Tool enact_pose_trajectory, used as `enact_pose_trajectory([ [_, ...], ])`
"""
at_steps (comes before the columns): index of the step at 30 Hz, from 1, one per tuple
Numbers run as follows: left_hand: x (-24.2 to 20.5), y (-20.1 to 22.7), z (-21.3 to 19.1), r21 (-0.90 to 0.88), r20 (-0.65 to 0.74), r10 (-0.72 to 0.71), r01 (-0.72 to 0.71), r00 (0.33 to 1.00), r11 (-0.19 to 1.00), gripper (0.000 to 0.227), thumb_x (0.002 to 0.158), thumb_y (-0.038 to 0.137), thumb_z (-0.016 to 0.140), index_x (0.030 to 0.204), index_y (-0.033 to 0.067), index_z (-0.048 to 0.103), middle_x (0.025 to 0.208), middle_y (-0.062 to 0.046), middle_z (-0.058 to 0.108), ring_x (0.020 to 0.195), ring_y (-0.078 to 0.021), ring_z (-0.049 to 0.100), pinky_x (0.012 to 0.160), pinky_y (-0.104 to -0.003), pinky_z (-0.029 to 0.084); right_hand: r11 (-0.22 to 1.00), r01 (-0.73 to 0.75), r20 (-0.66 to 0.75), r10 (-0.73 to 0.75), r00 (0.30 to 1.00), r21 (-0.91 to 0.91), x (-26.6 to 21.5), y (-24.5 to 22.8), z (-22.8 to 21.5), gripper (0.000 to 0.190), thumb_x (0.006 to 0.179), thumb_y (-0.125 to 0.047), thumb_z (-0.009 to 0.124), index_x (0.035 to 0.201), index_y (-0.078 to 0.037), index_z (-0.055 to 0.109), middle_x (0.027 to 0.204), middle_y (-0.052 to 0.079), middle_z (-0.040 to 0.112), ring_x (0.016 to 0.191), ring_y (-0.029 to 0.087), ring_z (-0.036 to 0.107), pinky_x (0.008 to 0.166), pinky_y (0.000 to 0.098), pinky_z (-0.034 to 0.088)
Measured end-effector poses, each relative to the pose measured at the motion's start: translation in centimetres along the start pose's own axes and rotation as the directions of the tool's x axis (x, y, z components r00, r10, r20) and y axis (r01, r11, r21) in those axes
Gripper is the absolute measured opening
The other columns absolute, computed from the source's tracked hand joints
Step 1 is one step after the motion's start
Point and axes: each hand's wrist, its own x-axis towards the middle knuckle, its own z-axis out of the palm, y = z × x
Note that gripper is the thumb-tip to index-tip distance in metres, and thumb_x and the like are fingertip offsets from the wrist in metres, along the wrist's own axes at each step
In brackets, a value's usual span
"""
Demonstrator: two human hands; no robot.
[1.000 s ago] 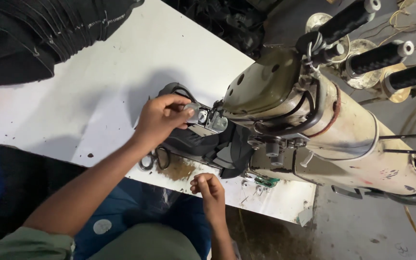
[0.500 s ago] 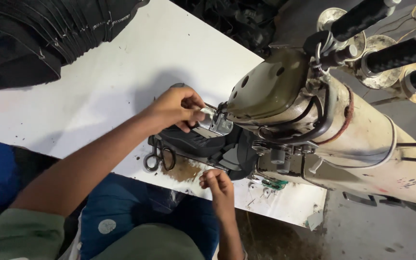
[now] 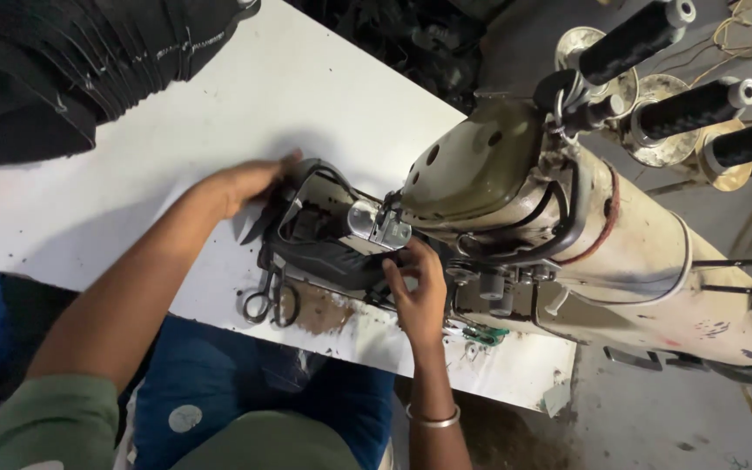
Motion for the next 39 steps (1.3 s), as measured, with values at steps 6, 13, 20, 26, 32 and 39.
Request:
enact_pose_trajectory([
  [6,-5.9,2.8,2.4,-0.123,0.128,0.036,-0.020,0.991,0.992,0.073,0.092,0.066,0.060,0.121,0.0003,0.073,0.112,-0.011,0.075,0.100,-0.0174,0.068,0.087,-0.033,0.055,0.987,0.016,0.116,0.002,0.993,-0.159,2.2,0.5,0.3,0.037,0.084,-0.004,0.080,0.118,-0.001,0.065,0.097,0.009,0.067,0.078,0.014,0.069,0.069,0.0286,0.055],
  [13,-10.2,4.7,5.6,-0.363,0.030,0.281,-0.252,0.959,0.897,0.059,0.083,0.043,0.076,0.128,0.0085,0.061,0.109,-0.007,0.073,0.096,-0.0149,0.072,0.082,-0.031,0.062,0.992,0.026,0.080,-0.016,0.997,-0.128,3.5,8.8,-0.6,0.029,0.091,-0.005,0.074,0.120,-0.003,0.067,0.106,0.010,0.073,0.088,0.018,0.073,0.079,0.0309,0.058],
  [20,-12.5,6.7,6.3,0.030,-0.055,0.555,-0.555,0.830,0.832,0.061,0.075,0.031,0.085,0.127,0.0043,0.065,0.111,-0.007,0.074,0.098,-0.0162,0.072,0.085,-0.031,0.061,0.906,0.292,0.192,-0.242,0.951,-0.307,5.7,3.5,-3.0,0.031,0.094,-0.016,0.072,0.124,-0.007,0.071,0.117,0.009,0.076,0.108,0.022,0.071,0.097,0.0350,0.054],
  [26,-11.7,8.8,6.0,0.371,-0.011,0.639,-0.591,0.769,0.717,0.067,0.073,0.032,0.089,0.130,0.0036,0.066,0.120,-0.012,0.073,0.113,-0.0229,0.068,0.097,-0.039,0.052,0.654,0.597,0.282,-0.529,0.800,-0.465,6.7,3.4,-3.7,0.033,0.091,-0.013,0.070,0.122,-0.003,0.068,0.120,0.010,0.073,0.115,0.023,0.067,0.104,0.0355,0.051],
  [32,-14.9,5.3,9.1,0.440,-0.051,0.489,-0.420,0.871,0.794,0.086,0.074,0.042,0.088,0.144,0.0093,0.051,0.134,-0.014,0.063,0.124,-0.0284,0.063,0.104,-0.044,0.050,0.780,0.499,0.311,-0.401,0.862,-0.377,5.2,1.3,-4.6,0.038,0.089,0.006,0.053,0.111,-0.008,0.080,0.112,0.010,0.079,0.108,0.024,0.072,0.102,0.0373,0.052],
  [39,-17.0,3.6,12.6,0.420,-0.091,0.770,-0.677,0.631,0.605,0.087,0.082,0.033,0.084,0.155,0.0117,0.042,0.146,-0.019,0.058,0.128,-0.0326,0.059,0.099,-0.045,0.050,0.891,0.452,0.189,-0.438,0.879,-0.041,3.7,2.8,-4.6,0.038,0.092,0.012,0.051,0.110,-0.008,0.078,0.113,0.010,0.076,0.112,0.025,0.072,0.104,0.0370,0.053],
])
